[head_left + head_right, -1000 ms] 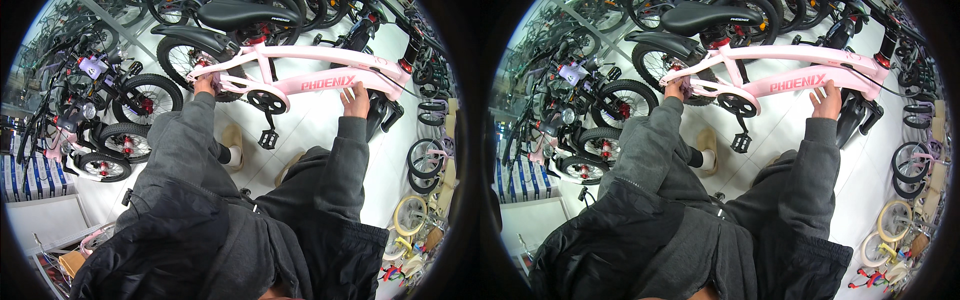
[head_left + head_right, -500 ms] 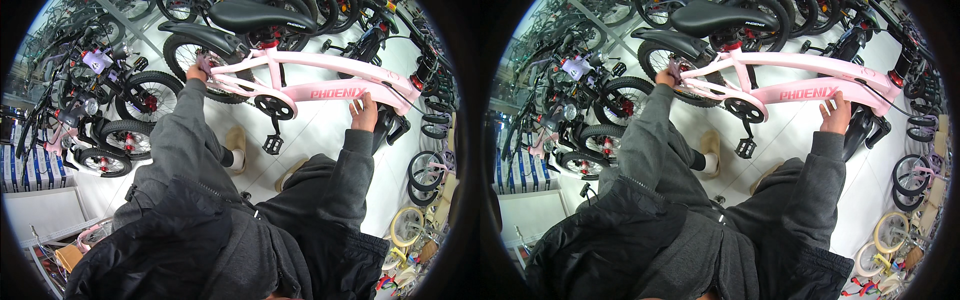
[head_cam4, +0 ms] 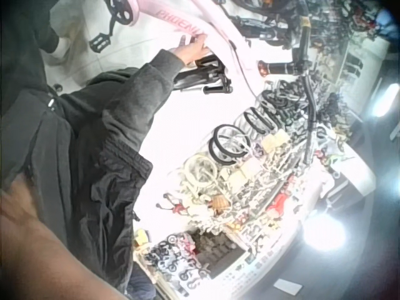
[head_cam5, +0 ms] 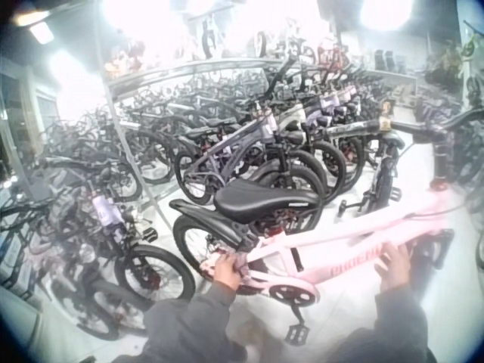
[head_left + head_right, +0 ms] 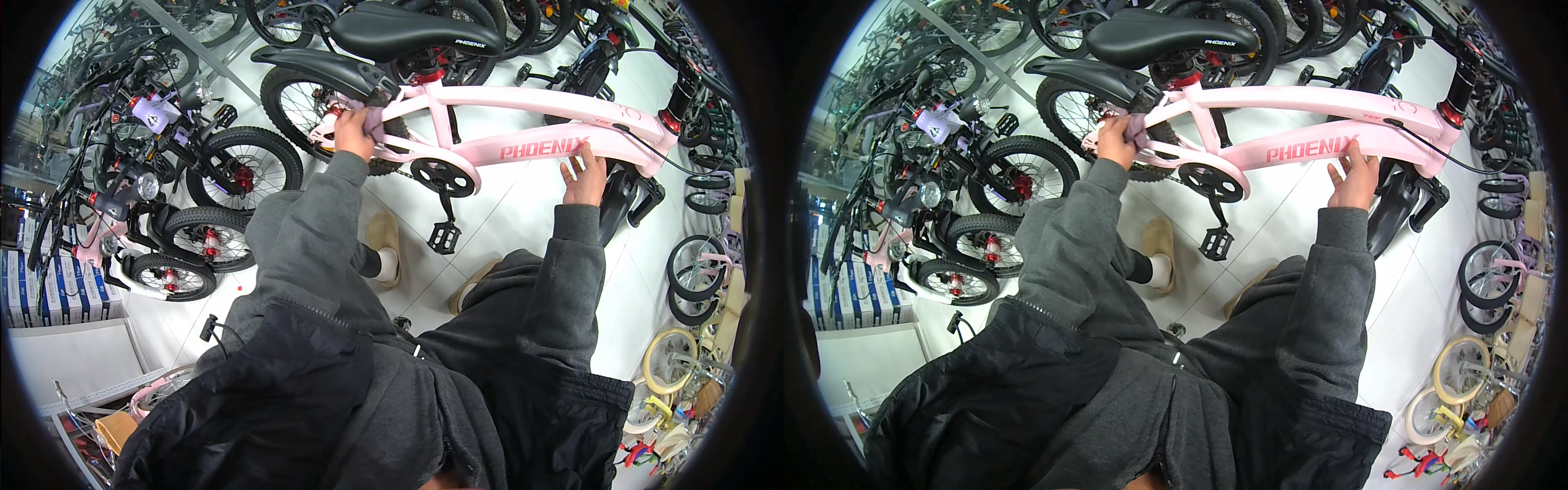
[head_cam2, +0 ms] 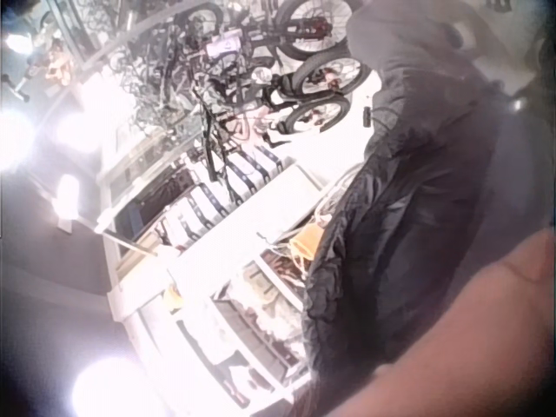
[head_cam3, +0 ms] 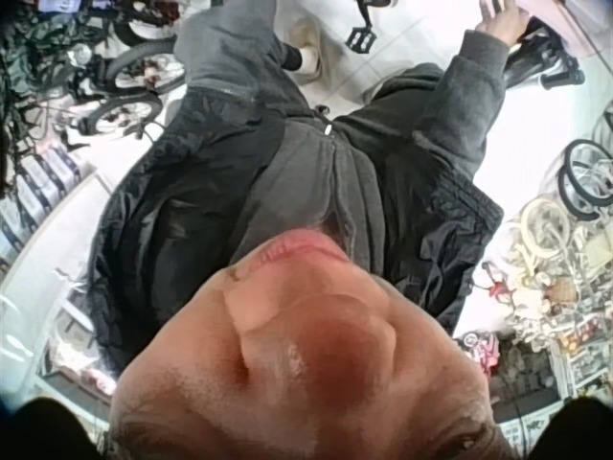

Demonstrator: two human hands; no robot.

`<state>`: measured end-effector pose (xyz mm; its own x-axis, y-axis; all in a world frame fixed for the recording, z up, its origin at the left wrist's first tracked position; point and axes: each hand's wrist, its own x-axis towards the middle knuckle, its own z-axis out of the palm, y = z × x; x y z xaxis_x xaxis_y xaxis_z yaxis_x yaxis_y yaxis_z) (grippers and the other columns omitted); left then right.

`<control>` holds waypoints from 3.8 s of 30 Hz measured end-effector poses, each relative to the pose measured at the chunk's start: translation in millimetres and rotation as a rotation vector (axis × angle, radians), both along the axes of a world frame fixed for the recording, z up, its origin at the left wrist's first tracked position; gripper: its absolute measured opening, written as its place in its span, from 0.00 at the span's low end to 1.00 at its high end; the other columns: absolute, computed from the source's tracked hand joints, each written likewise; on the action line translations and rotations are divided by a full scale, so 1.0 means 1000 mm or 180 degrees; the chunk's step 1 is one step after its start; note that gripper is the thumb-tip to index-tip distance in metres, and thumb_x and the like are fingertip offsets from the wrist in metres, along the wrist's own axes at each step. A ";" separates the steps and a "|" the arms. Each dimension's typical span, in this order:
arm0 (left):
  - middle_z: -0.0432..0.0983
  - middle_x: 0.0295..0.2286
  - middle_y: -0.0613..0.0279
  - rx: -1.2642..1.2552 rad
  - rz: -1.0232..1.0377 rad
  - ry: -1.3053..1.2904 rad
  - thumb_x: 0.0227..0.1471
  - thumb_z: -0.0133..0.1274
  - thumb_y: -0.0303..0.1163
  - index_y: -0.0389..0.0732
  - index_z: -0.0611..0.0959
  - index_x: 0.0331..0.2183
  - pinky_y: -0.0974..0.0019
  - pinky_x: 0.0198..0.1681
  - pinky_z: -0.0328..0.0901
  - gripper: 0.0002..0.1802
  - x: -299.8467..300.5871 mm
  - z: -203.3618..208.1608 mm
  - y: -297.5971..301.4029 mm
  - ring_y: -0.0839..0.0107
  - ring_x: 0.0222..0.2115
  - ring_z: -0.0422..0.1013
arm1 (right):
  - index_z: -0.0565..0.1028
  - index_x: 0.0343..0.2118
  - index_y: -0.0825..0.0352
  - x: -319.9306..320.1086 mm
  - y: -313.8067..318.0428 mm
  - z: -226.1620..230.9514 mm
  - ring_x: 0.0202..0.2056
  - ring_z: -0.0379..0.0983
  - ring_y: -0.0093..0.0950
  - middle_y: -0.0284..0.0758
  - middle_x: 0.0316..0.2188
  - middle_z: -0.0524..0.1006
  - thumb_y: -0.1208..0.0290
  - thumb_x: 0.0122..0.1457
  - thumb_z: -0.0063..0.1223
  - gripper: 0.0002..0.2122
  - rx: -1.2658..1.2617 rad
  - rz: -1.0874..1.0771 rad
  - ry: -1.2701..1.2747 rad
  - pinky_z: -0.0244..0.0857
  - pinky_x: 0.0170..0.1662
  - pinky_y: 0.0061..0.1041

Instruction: The person wipes the frame of a pink bicycle with a cloth, moving along the top tube, down tube, and chainstay areas. The bicycle remains stationary on the floor while the person cleans its surfaces.

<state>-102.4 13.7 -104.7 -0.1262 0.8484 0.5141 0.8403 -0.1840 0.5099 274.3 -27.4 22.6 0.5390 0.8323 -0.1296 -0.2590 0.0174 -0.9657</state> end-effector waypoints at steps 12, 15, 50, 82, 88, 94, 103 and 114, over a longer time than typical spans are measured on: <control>0.68 0.40 0.47 0.0415 -0.0455 -0.0178 0.35 0.50 0.18 0.34 0.75 0.40 0.57 0.47 0.58 0.23 0.092 0.053 0.015 0.50 0.42 0.63 | 0.66 0.43 0.64 0.004 -0.002 -0.003 0.38 0.64 0.25 0.32 0.38 0.69 0.65 0.54 0.49 0.16 0.0001 0.0080 -0.0195 0.63 0.33 0.22; 0.69 0.40 0.47 0.0432 -0.0454 -0.0192 0.35 0.49 0.18 0.36 0.76 0.41 0.57 0.47 0.58 0.23 0.090 0.050 0.013 0.50 0.42 0.63 | 0.65 0.44 0.64 0.006 -0.001 -0.002 0.38 0.65 0.26 0.32 0.38 0.69 0.65 0.54 0.49 0.16 -0.0031 0.0091 -0.0157 0.63 0.33 0.23; 0.65 0.36 0.43 -0.0513 0.1219 -0.1540 0.34 0.59 0.25 0.31 0.77 0.40 0.59 0.46 0.59 0.24 0.030 -0.118 -0.023 0.49 0.38 0.64 | 0.65 0.43 0.64 0.008 -0.003 -0.001 0.40 0.64 0.27 0.32 0.38 0.69 0.65 0.53 0.50 0.16 0.0004 0.0205 -0.0122 0.61 0.34 0.24; 0.73 0.36 0.51 -0.1949 0.0825 -0.3931 0.44 0.49 0.21 0.30 0.74 0.40 0.64 0.35 0.67 0.17 0.106 -0.121 -0.049 0.62 0.33 0.71 | 0.66 0.42 0.63 0.004 -0.003 0.004 0.36 0.65 0.22 0.29 0.35 0.70 0.67 0.53 0.50 0.14 0.0017 0.0240 0.0025 0.61 0.34 0.24; 0.76 0.27 0.48 -0.2757 0.0078 -0.1850 0.40 0.52 0.27 0.30 0.78 0.30 0.63 0.33 0.66 0.12 0.132 -0.120 -0.065 0.61 0.28 0.73 | 0.66 0.42 0.63 0.001 -0.002 0.001 0.36 0.65 0.22 0.29 0.35 0.70 0.67 0.53 0.50 0.15 0.0032 0.0162 -0.0011 0.61 0.34 0.24; 0.74 0.27 0.53 -0.2456 -0.0027 -0.4325 0.37 0.52 0.23 0.30 0.77 0.32 0.64 0.30 0.67 0.14 0.113 -0.113 -0.081 0.63 0.26 0.71 | 0.67 0.41 0.62 0.006 -0.004 0.004 0.39 0.63 0.26 0.31 0.37 0.69 0.64 0.53 0.50 0.14 0.0081 0.0326 0.0020 0.60 0.36 0.24; 0.70 0.37 0.50 0.0191 0.0369 -0.2463 0.39 0.51 0.20 0.30 0.73 0.42 0.65 0.44 0.60 0.22 0.038 -0.051 -0.026 0.60 0.38 0.67 | 0.66 0.40 0.64 0.004 -0.004 0.007 0.38 0.64 0.26 0.32 0.37 0.69 0.66 0.53 0.49 0.13 0.0012 0.0252 0.0042 0.60 0.36 0.24; 0.66 0.36 0.50 0.0307 -0.0735 -0.0111 0.31 0.48 0.16 0.39 0.77 0.38 0.55 0.46 0.57 0.25 0.133 -0.023 -0.046 0.50 0.40 0.61 | 0.67 0.41 0.63 0.002 -0.001 0.002 0.38 0.64 0.25 0.31 0.37 0.70 0.66 0.53 0.50 0.13 0.0034 0.0214 -0.0023 0.61 0.36 0.24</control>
<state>30.6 -32.8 -127.4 0.0462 0.8040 0.5929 0.7526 -0.4183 0.5085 276.2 -28.6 24.4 0.4827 0.8680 -0.1167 -0.2530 0.0107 -0.9674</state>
